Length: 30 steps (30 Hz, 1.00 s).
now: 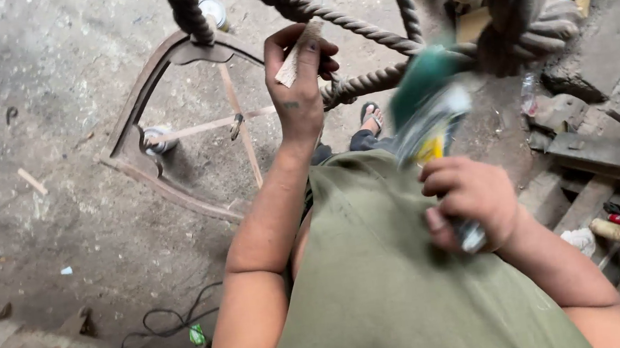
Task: The person cleans a wooden chair frame using a brush and a small wooden stick. They scrub the twisted legs and the frame's edges, occasionally switching between the brush and the stick to reach different areas.
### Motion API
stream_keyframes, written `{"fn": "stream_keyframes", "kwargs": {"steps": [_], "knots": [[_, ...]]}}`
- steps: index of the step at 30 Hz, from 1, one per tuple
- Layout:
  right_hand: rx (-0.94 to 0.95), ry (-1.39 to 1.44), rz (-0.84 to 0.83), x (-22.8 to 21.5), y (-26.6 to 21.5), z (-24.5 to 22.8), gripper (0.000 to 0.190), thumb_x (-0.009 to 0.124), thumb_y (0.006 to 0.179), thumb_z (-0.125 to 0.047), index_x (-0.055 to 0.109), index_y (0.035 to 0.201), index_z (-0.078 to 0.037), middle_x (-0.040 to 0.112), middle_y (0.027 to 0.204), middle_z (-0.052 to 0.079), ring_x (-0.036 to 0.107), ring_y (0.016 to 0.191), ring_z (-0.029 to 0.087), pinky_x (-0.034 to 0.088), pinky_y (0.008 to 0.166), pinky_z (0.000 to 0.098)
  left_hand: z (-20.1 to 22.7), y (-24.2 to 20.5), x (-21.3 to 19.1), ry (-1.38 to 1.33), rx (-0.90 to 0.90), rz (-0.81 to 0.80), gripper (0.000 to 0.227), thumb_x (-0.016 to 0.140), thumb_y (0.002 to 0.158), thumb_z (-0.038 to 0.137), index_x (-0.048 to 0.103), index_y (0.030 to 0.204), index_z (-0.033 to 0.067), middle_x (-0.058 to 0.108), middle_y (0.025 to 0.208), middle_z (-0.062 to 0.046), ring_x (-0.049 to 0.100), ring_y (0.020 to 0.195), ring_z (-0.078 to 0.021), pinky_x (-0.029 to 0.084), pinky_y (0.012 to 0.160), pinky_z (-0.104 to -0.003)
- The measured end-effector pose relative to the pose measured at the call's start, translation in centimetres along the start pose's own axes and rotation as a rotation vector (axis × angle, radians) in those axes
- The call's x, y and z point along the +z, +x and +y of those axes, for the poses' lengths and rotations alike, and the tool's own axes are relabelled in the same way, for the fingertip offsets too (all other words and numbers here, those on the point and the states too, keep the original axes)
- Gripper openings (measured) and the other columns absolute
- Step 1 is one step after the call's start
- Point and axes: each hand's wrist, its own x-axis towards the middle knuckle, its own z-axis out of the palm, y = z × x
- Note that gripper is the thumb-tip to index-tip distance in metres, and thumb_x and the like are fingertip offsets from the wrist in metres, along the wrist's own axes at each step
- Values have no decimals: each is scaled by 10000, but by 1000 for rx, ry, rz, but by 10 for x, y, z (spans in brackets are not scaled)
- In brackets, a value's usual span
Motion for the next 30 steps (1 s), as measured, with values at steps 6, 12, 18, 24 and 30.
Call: {"fn": "stream_keyframes", "kwargs": {"steps": [6, 12, 18, 24, 30], "knots": [[261, 291, 185, -5, -11, 3, 205, 550, 924, -98, 377, 817, -71, 646, 803, 235, 720, 810, 463, 611, 682, 457, -53, -2, -62, -15, 3, 75, 165, 655, 1001, 152, 670, 1115, 33, 734, 960, -126, 711, 822, -174, 594, 655, -262], [459, 485, 184, 29, -42, 25, 196, 648, 949, -42, 499, 862, 51, 633, 697, 199, 609, 558, 289, 504, 539, 404, -115, -8, -84, 375, -199, 19, 202, 576, 1011, 204, 672, 1127, 69, 783, 809, -169, 766, 656, -183, 623, 559, -235], [933, 368, 252, 34, -76, 34, 192, 603, 1064, 11, 411, 1063, 15, 571, 830, 212, 630, 666, 282, 543, 666, 362, -146, 4, -73, 565, -251, -213, 202, 488, 980, 253, 583, 1012, 78, 803, 842, -40, 740, 650, -140, 591, 644, -329], [1088, 106, 44, 35, -87, 29, 134, 638, 1040, -32, 516, 1093, -16, 689, 883, 131, 701, 776, 222, 536, 724, 334, -178, 19, -60, 706, -296, -175, 209, 511, 911, 322, 599, 846, 143, 719, 604, 46, 682, 618, -199, 501, 638, -368], [1144, 103, 30, 42, -85, 31, 126, 627, 1002, 34, 547, 1072, -33, 690, 884, 103, 702, 779, 209, 534, 741, 311, -190, 26, -60, 757, -307, -242, 198, 472, 897, 290, 539, 854, 109, 746, 607, 18, 722, 643, -206, 529, 681, -393]]}}
